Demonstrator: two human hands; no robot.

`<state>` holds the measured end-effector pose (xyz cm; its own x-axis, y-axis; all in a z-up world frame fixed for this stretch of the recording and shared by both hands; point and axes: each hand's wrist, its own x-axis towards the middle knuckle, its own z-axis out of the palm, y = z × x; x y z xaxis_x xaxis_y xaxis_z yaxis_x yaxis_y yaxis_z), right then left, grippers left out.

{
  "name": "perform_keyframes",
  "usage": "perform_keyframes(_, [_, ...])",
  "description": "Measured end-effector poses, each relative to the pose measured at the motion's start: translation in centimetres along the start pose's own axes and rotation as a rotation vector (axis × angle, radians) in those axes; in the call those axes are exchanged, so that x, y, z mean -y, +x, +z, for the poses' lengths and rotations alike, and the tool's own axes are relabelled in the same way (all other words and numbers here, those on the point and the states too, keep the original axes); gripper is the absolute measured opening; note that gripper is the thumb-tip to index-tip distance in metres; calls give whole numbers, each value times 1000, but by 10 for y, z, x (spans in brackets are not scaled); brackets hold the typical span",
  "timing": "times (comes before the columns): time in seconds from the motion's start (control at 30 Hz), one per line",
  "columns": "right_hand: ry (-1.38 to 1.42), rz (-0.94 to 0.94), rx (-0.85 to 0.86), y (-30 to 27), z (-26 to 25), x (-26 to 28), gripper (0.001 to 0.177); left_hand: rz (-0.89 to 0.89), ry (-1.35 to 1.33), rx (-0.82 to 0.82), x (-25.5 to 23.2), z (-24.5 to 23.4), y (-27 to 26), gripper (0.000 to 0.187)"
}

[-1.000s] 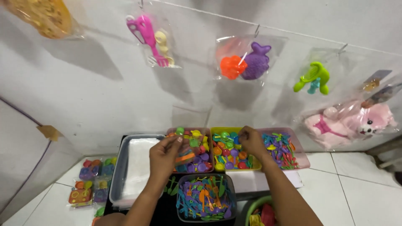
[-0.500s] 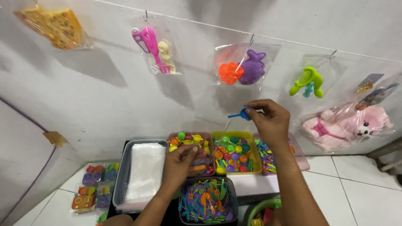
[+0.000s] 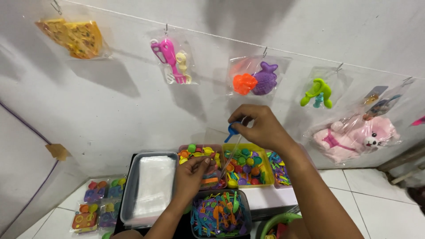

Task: Sorting small plastic toys and placing them into small plastic bags.

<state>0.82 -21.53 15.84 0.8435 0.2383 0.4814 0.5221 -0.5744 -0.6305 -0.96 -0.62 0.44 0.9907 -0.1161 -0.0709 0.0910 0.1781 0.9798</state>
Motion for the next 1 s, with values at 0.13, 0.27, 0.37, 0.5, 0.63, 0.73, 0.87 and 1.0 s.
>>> perform_keyframes(0.13, [-29, 22, 57, -2, 2, 4, 14, -5, 5, -6, -7, -1, -5, 27])
perform_keyframes(0.27, [-61, 78, 105, -3, 2, 9, 15, -16, -72, 0, -4, -1, -5, 26])
perform_keyframes(0.37, [-77, 79, 124, -4, 1, 14, 14, 49, -60, 1, 1, -1, -4, 25])
perform_keyframes(0.5, [-67, 71, 131, -11, 3, 17, 12, 22, -13, -14, -14, 3, -18, 26])
perform_keyframes(0.63, [43, 29, 63, -20, 7, 14, 13, 76, -40, -31, -15, 5, -22, 27])
perform_keyframes(0.73, [267, 2, -120, -33, 9, 5, 21, 88, -102, -32, -19, 6, -26, 27])
perform_keyframes(0.87, [586, 118, -233, -66, 22, -3, 64, 60, -323, -11, -31, 7, -34, 24])
perform_keyframes(1.0, [636, 180, -179, -95, 51, -9, 73, 24, -332, -26, -65, 11, -60, 26])
